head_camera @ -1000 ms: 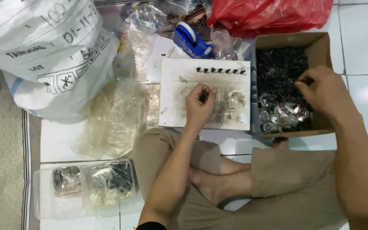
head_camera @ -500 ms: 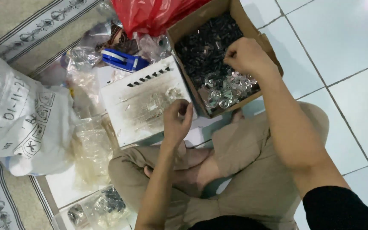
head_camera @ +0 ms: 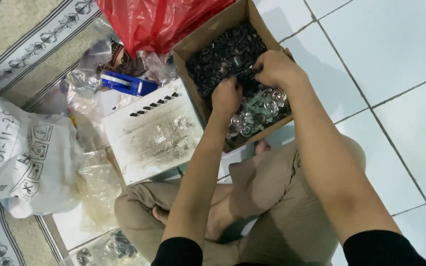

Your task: Sorting and inserting small black components into a white template tray while sitting on the floor.

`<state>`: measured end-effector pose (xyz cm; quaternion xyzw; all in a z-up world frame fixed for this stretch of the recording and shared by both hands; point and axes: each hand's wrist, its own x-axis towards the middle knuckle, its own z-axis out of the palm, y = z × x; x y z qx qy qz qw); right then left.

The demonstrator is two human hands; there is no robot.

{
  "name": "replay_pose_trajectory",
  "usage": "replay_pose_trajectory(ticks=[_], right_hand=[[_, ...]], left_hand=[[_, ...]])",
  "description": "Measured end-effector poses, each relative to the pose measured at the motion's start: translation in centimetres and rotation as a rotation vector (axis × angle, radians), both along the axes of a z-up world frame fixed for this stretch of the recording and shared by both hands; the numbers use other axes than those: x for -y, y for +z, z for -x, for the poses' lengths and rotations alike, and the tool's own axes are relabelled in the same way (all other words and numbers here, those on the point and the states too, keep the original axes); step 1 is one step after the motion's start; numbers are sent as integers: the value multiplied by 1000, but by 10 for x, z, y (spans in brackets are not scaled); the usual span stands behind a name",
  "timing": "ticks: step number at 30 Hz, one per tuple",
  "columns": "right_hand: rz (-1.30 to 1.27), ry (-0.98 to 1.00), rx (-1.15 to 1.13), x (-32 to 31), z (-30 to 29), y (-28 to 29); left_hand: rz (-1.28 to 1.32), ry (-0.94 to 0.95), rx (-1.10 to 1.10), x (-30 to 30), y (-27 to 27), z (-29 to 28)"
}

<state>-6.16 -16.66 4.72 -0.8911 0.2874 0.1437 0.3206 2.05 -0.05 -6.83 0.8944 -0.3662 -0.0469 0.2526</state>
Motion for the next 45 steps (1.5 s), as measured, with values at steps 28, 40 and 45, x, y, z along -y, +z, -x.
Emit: replay_pose_trajectory(ticks=[28, 40, 45], right_hand=[[38, -96, 209, 29, 8, 2], [73, 19, 88, -4, -18, -54], [-37, 52, 28, -23, -22, -53]], left_hand=[[320, 90, -360, 0, 32, -30], [294, 185, -216, -26, 43, -27], [-6, 123, -386, -34, 58, -25]])
